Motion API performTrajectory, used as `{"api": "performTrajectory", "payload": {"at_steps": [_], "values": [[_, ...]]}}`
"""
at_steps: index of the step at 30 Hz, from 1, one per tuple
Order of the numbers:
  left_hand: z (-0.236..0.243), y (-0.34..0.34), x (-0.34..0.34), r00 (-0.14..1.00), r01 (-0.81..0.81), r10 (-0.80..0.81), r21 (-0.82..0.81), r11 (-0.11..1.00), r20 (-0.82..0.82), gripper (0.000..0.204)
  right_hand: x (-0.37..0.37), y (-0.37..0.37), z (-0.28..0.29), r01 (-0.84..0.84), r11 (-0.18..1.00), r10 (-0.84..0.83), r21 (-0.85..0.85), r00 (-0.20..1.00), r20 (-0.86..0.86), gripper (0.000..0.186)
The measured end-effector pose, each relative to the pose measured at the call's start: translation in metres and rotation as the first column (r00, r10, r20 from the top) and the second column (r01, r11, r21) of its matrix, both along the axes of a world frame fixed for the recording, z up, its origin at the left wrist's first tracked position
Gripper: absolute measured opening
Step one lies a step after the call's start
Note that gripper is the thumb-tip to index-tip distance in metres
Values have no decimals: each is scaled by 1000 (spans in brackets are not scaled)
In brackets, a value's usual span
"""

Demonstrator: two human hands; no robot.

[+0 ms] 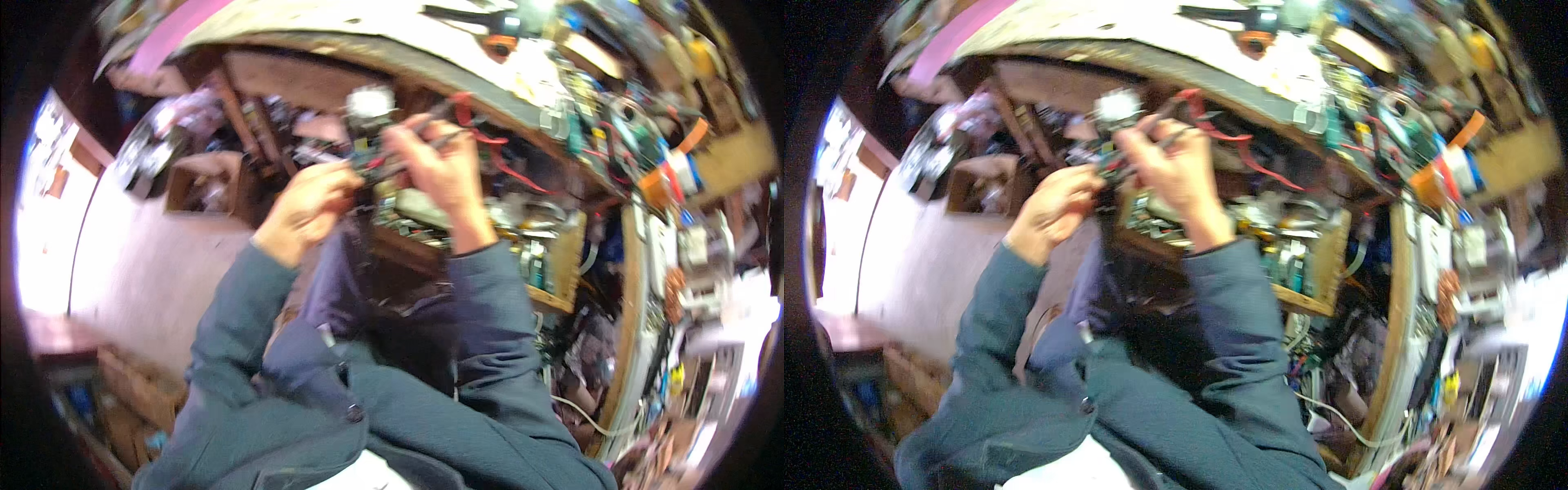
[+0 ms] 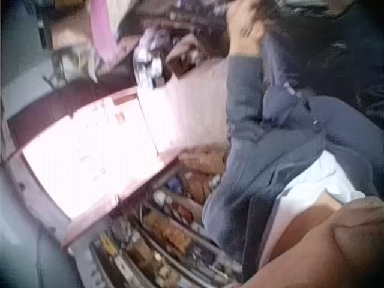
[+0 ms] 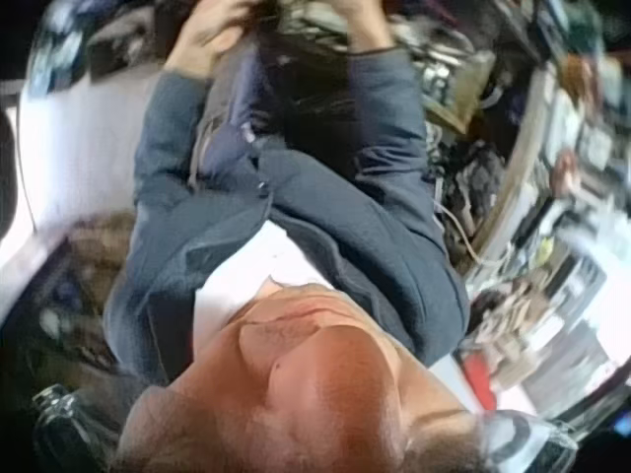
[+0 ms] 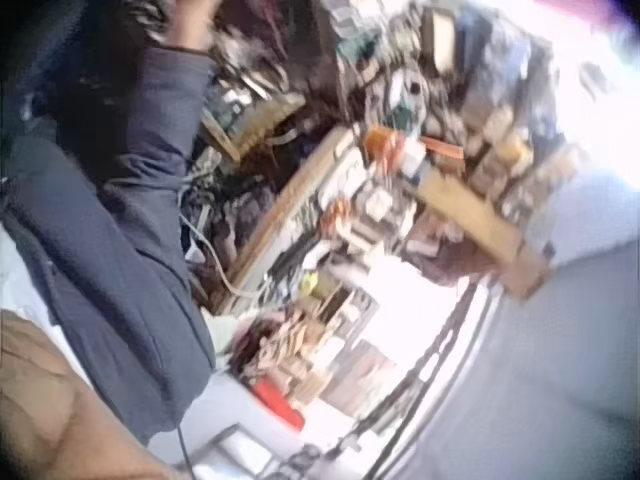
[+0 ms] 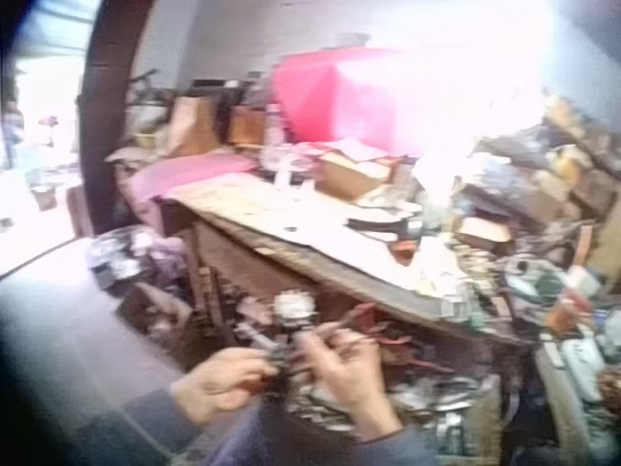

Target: The person disassembles a hair dryer, removes the front grille, and uses a multimeter to test the internal motor and wiring. They manipulate wires and components while seated on the floor in a cluttered workshop.

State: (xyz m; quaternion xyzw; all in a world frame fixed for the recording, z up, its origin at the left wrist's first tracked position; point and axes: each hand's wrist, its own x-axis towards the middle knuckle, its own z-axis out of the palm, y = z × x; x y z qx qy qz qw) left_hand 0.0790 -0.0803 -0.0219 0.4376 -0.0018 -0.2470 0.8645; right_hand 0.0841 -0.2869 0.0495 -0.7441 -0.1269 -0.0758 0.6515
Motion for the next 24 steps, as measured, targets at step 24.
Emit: {"api": "performTrajectory", "payload": {"at_steps": [24], "values": [[2,4,5,1000,-17,16,24,1000,21,28,-1,-1,-6,-163,978,162,127,987,13,16]]}}
